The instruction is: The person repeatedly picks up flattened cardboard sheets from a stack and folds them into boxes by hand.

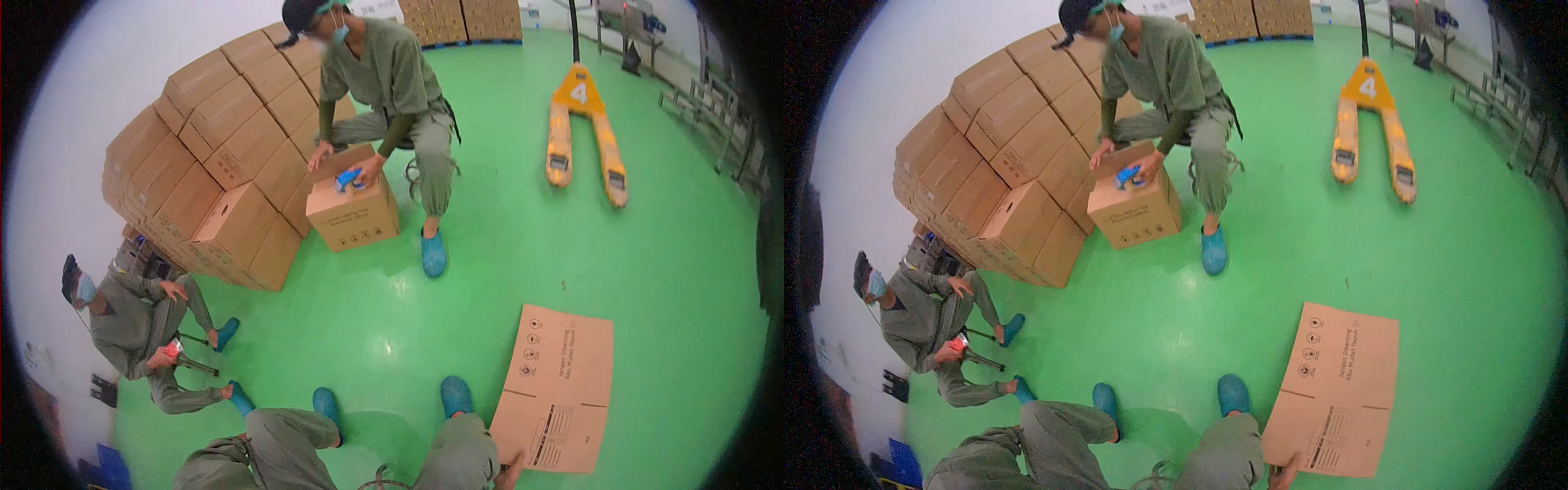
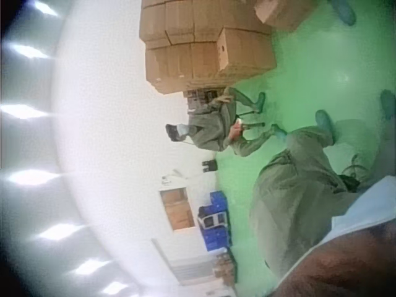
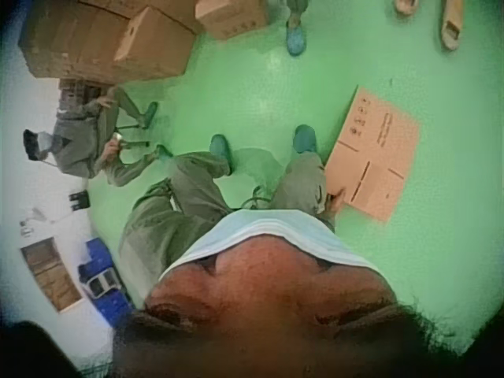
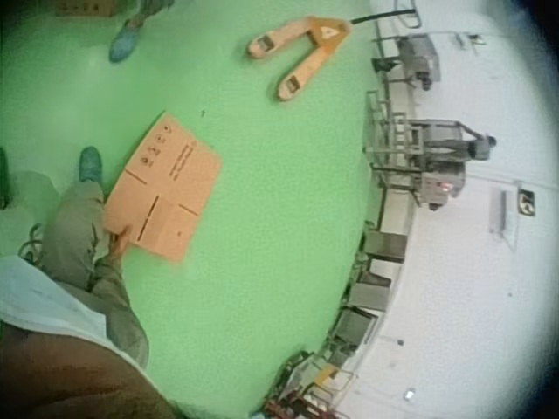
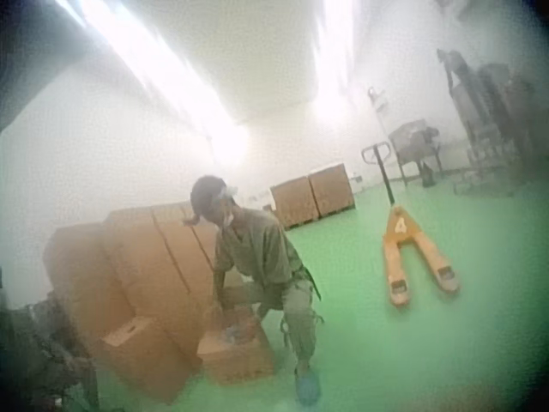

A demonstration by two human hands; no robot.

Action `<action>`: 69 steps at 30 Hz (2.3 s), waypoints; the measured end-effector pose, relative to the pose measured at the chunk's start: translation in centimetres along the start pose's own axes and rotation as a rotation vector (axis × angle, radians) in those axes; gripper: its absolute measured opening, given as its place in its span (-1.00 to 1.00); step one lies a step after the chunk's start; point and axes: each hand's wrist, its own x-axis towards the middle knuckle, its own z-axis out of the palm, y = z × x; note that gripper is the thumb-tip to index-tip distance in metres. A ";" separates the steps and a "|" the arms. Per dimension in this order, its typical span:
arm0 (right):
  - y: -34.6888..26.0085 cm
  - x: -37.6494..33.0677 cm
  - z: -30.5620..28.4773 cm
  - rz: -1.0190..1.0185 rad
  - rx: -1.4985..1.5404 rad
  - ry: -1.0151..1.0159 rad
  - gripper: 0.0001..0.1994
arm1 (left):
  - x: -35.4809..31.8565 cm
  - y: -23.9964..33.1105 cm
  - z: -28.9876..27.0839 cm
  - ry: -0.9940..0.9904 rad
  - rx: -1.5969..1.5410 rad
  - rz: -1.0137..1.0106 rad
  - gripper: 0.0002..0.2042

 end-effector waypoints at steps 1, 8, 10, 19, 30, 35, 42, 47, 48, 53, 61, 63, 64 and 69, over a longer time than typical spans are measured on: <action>-3.3 2.9 2.0 0.195 0.531 0.152 -0.64 | 0.2 0.2 0.5 0.035 0.006 0.012 -0.68; -28.7 3.1 17.8 -0.171 0.136 -0.017 -0.70 | -1.3 3.6 -0.7 0.607 -0.404 -0.044 -0.74; -32.1 -1.7 21.1 -0.276 0.023 -0.109 -0.71 | -2.6 5.7 -2.7 0.837 -0.673 0.094 -0.76; -14.3 -17.4 29.3 -0.916 -0.861 -0.211 -0.50 | -4.8 21.5 -12.6 -0.026 -1.229 0.775 -0.32; -1.2 -11.6 27.7 -0.099 -0.986 -1.047 -0.29 | -0.3 31.8 -8.0 -0.102 -1.500 0.515 -0.03; -9.5 -19.6 37.5 -0.096 -1.016 -0.874 -0.22 | -0.3 32.0 -7.3 -0.120 -1.606 0.511 -0.05; -11.8 -18.8 36.7 -0.294 -1.133 -0.736 -0.17 | 2.2 27.7 -7.4 -0.178 -1.427 0.718 -0.04; -14.5 -13.4 35.1 -0.611 -1.559 -0.702 -0.49 | 2.8 23.4 -6.9 -0.020 -0.974 0.744 -0.40; -14.8 -12.5 35.5 -0.692 -1.510 -0.693 -0.54 | 2.0 21.7 -5.9 -0.011 -0.962 0.739 -0.46; -15.2 -9.1 40.9 -0.859 -1.346 -0.451 -0.59 | -6.9 14.7 1.2 -0.272 -0.784 0.731 -0.49; -15.9 -8.7 45.5 -0.782 -1.431 -0.540 -0.70 | -14.6 27.7 -1.3 0.268 -0.416 0.701 -0.56; -16.2 -8.6 45.5 -0.792 -1.476 -0.556 -0.71 | -13.5 28.9 -3.1 0.052 -0.393 0.686 -0.59; -16.5 -8.4 45.4 -0.824 -1.470 -0.588 -0.71 | -12.7 29.2 -4.1 0.079 -0.410 0.706 -0.59; -17.5 -6.7 43.8 -0.776 -1.495 -0.695 -0.71 | -7.2 32.1 -7.2 0.104 -0.356 0.832 -0.46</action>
